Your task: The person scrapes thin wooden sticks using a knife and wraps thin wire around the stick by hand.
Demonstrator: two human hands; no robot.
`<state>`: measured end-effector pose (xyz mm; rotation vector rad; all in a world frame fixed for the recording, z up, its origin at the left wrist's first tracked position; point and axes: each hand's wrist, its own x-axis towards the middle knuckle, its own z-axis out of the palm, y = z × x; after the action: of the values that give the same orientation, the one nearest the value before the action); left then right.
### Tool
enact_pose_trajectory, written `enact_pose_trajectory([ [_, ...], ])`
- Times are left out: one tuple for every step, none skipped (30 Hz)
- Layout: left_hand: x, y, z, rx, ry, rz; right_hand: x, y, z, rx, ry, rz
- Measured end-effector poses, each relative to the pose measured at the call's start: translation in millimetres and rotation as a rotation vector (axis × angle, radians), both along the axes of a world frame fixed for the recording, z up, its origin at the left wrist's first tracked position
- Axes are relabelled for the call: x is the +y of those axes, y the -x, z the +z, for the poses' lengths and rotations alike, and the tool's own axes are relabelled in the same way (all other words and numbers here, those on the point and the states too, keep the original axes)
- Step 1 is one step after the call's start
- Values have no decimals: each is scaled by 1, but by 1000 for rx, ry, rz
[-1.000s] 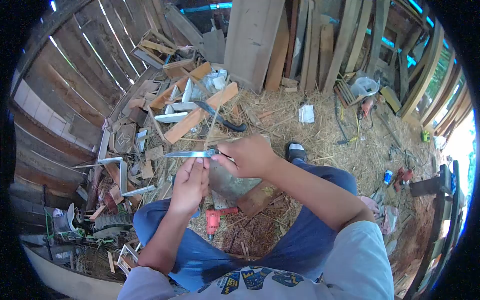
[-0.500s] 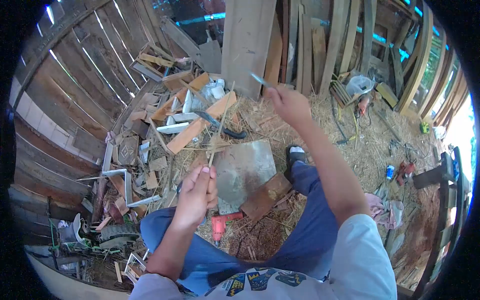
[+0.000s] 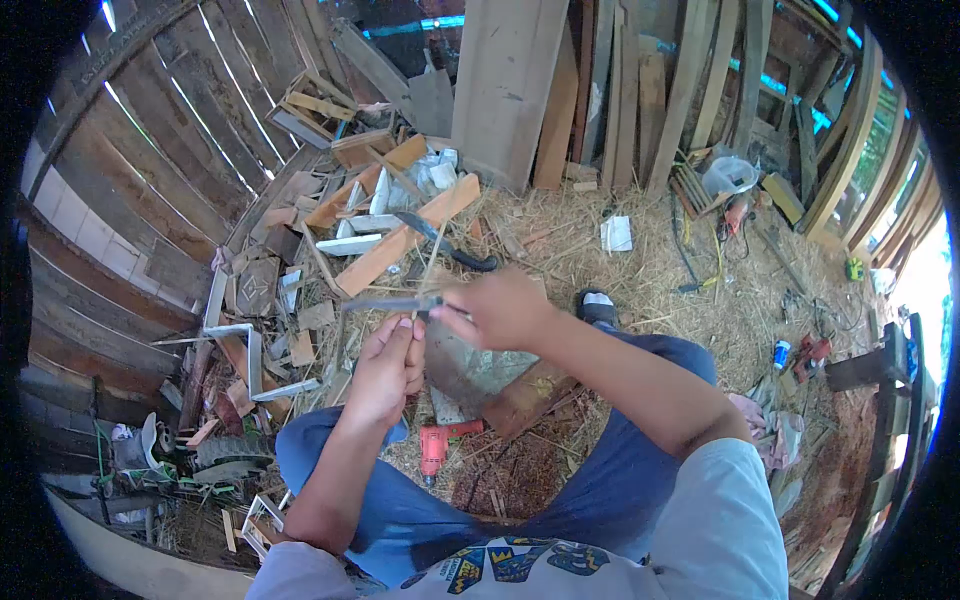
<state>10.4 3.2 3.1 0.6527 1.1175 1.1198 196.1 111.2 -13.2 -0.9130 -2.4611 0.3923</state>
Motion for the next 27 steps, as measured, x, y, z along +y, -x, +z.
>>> enact_pose_trajectory([
  [0, 1, 0, 25, -16, -2, -3, 1, 3, -46, -26, 32],
  [0, 0, -1, 50, -31, -6, -5, 0, 4, -93, -50, 63],
  [0, -1, -4, 51, -29, -16, -4, -2, 4, -91, -47, 52],
  [0, -3, -9, 119, -101, -10, -1, -5, 5, -70, -91, 68],
  [0, -4, -11, 187, -174, -3, 1, -8, 6, -48, -136, 84],
  [0, -6, -11, 188, -174, -15, 2, -11, 6, -47, -134, 72],
  [1, -7, -9, 194, -174, 10, 4, -13, 5, -33, -142, 36],
  [0, -7, -8, 201, -173, 36, 6, -14, 4, -17, -150, 1],
  [-2, -8, -4, 206, -175, 30, 15, -17, 3, -13, -151, -5],
  [-5, -9, 2, 216, -145, 14, 30, -23, 0, -4, -102, -177],
  [-8, -11, 7, 224, -116, 2, 48, -32, 0, 3, -56, -346],
  [-12, -14, 8, 221, -121, 4, 71, -47, 0, -5, 3, -448],
  [-17, -17, 9, 239, -140, -43, 89, -66, 3, -12, 60, -550],
  [-18, -19, 10, 258, -162, -88, 97, -82, 9, 32, 68, -601],
  [-18, -18, 13, 258, -169, -82, 101, -93, 13, 76, 77, -647],
  [-18, -16, 16, 180, -146, -96, 100, -98, 16, 74, 73, -636],
  [-19, -14, 17, 100, -119, -108, 96, -101, 17, 228, 87, -640],
  [-16, -12, 15, 94, -116, -97, 92, -100, 18, 379, 105, -644],
  [-9, -10, 11, 69, -104, -70, 87, -96, 17, 370, 109, -638],
  [-5, -9, 7, 42, -92, -46, 82, -91, 15, 336, 112, -618],
  [-3, -8, 5, 35, -91, -42, 78, -86, 15, 305, 111, -597],
  [-1, -6, 5, 37, -88, -51, 74, -78, 9, 303, 73, -519],
  [0, -5, 5, 44, -85, -62, 68, -68, 2, 305, 36, -443],
  [0, -6, 5, 47, -84, -61, 59, -58, 6, 218, 20, -391],
  [0, -8, 6, 48, -74, -46, 50, -47, 9, 131, 5, -339],
  [-1, -8, 7, 48, -63, -31, 42, -37, 5, 134, 8, -337],
  [-1, -6, 5, 50, -60, -30, 35, -28, 0, 63, 5, -244],
])
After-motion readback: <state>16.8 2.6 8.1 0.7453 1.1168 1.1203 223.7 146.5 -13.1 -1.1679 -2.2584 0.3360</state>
